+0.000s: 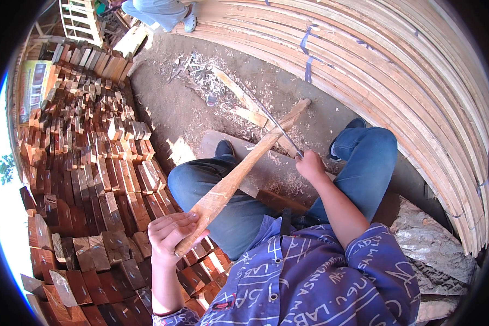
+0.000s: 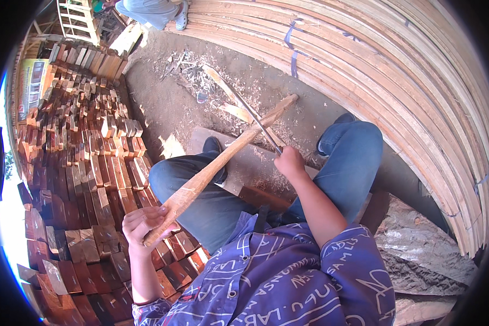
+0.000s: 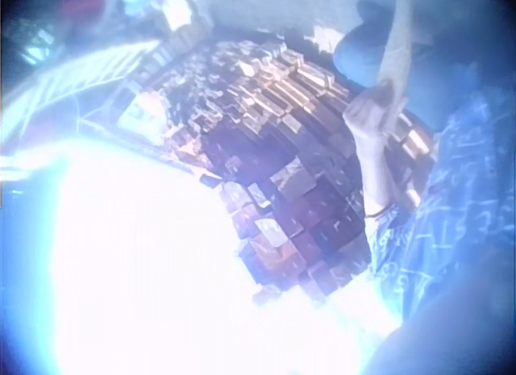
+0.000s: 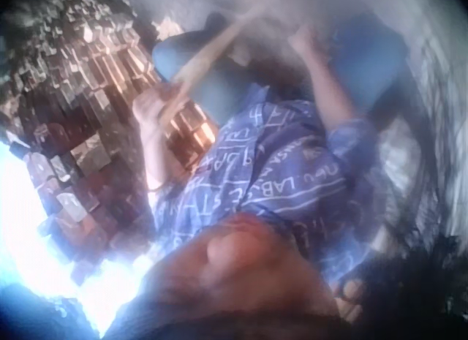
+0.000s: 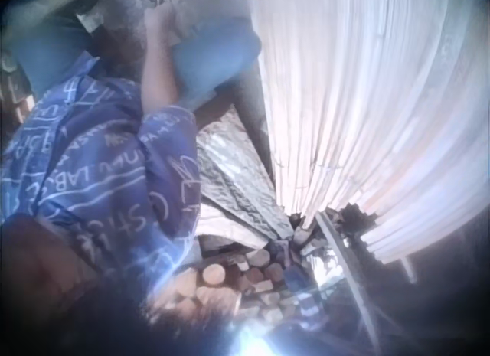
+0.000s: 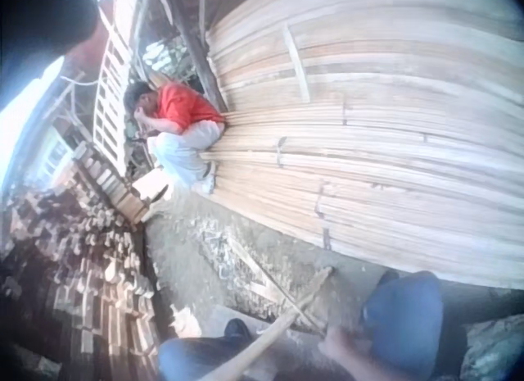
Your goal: The person sits on the ground and uses a knife to shave and shape a wooden stick. They repeatedly scrape the surface, rotate the stick, and remove wood shavings. Finished wooden planks are stacked nearby.
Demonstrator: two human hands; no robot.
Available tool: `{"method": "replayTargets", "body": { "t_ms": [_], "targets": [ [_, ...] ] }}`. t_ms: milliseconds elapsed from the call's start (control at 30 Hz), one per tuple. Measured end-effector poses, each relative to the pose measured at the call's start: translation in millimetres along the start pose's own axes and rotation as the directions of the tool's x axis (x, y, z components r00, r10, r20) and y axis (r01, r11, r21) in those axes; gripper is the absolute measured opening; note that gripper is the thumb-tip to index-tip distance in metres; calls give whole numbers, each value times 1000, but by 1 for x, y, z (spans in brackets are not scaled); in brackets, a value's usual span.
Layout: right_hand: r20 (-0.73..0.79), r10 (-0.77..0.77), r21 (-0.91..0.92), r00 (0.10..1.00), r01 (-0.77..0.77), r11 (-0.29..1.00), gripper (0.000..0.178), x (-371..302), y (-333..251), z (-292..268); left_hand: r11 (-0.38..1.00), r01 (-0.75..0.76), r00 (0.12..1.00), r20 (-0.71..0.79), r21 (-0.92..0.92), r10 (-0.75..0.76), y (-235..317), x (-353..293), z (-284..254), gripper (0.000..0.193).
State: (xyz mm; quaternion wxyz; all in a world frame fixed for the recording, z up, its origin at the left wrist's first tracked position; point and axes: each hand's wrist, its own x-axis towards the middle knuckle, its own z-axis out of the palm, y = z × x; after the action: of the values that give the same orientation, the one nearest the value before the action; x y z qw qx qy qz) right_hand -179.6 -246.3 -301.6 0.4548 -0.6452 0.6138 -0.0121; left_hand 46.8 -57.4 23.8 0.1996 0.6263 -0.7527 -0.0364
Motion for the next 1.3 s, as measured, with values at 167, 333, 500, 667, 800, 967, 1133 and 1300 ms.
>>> {"method": "replayTargets", "body": {
  "t_ms": [167, 333, 500, 667, 800, 967, 1133, 1300],
  "targets": [
    [15, -64, 45, 998, 64, 997, 23, 3, 2, 2, 992, 123, 991, -48, -14, -124, -7, -5, -1, 31],
    [-17, -93, 34, 996, 93, 995, 24, -3, 2, 2, 935, 346, 935, -111, 82, -336, -18, -8, -10, 34],
    [-23, -154, 70, 988, 155, 985, 31, -12, 17, 0, 830, 541, 833, -220, 134, -507, -13, 8, -22, 36],
    [5, -174, 99, 985, 173, 980, 34, 9, 56, -3, 850, 439, 898, -164, 291, -408, -4, 43, -32, 42],
    [-168, -243, 53, 955, 255, 965, 27, 12, 75, -5, 893, 308, 950, -57, 328, -307, 4, 87, -46, 38],
    [-141, -246, 106, 959, 262, 959, 30, 12, 87, -2, 946, 247, 969, -69, 208, -238, -9, 113, -44, 33],
    [-58, -196, 207, 979, 204, 957, 32, -4, 74, -8, 965, 207, 977, -86, 159, -196, -50, 122, -61, 36],
    [-176, -307, 65, 935, 322, 944, 26, 8, 82, -13, 980, 167, 981, -118, 105, -154, -69, 154, -70, 39]
  ]
}}
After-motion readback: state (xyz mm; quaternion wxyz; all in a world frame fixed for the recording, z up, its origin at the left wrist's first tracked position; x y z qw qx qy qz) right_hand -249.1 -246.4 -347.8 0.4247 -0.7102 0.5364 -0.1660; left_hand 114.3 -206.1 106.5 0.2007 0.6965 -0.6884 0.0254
